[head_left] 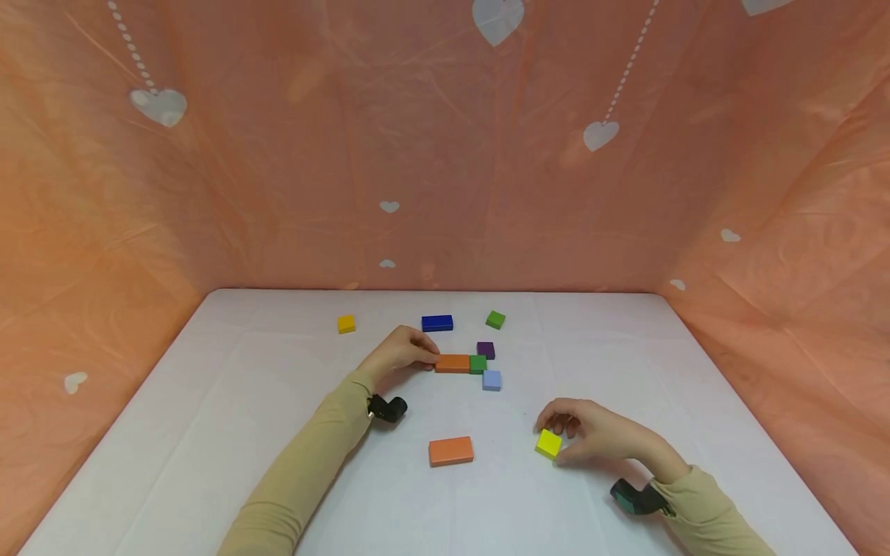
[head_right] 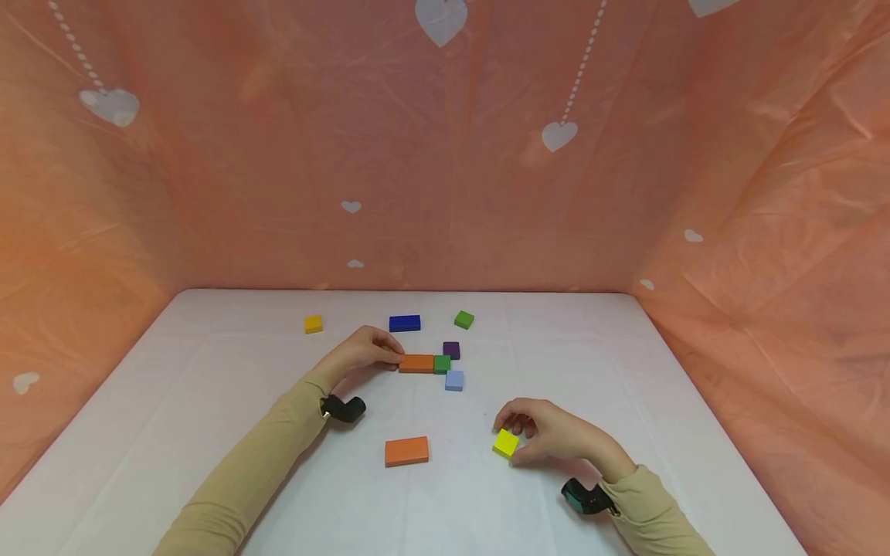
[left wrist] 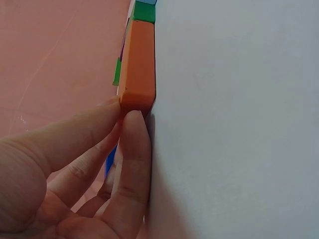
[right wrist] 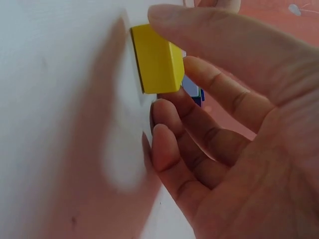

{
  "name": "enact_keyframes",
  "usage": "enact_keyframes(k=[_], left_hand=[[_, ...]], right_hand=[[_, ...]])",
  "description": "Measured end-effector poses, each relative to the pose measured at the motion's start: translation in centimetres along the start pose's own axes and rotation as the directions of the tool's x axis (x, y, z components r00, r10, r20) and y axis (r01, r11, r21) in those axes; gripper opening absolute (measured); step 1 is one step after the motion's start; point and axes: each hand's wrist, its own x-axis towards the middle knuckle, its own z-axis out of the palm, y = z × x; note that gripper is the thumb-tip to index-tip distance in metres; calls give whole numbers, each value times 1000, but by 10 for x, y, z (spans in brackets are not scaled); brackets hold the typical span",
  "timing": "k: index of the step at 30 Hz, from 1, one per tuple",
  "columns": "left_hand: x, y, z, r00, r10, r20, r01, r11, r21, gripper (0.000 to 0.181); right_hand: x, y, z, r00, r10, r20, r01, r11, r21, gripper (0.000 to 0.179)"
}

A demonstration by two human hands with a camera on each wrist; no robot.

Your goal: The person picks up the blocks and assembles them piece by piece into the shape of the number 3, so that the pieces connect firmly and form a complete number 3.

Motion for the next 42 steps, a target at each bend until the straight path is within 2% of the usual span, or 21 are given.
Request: enact_keyframes(k=[22,33,42], left_hand=[[-1,-1,0,1000,12,-1,-11,1000,22,10],[0,-3,0,999,37,2,-37,999,16,11],[2,-3,0,1000,23,1,-23,1000,22,11]], right_hand=[[3,-1,3,999,-32,13,32,998,-48,39],[3,0,3,1000,-10,-16,8,997,-73,37],[4,1,3,999,-26,-20,24,996,-89,37]])
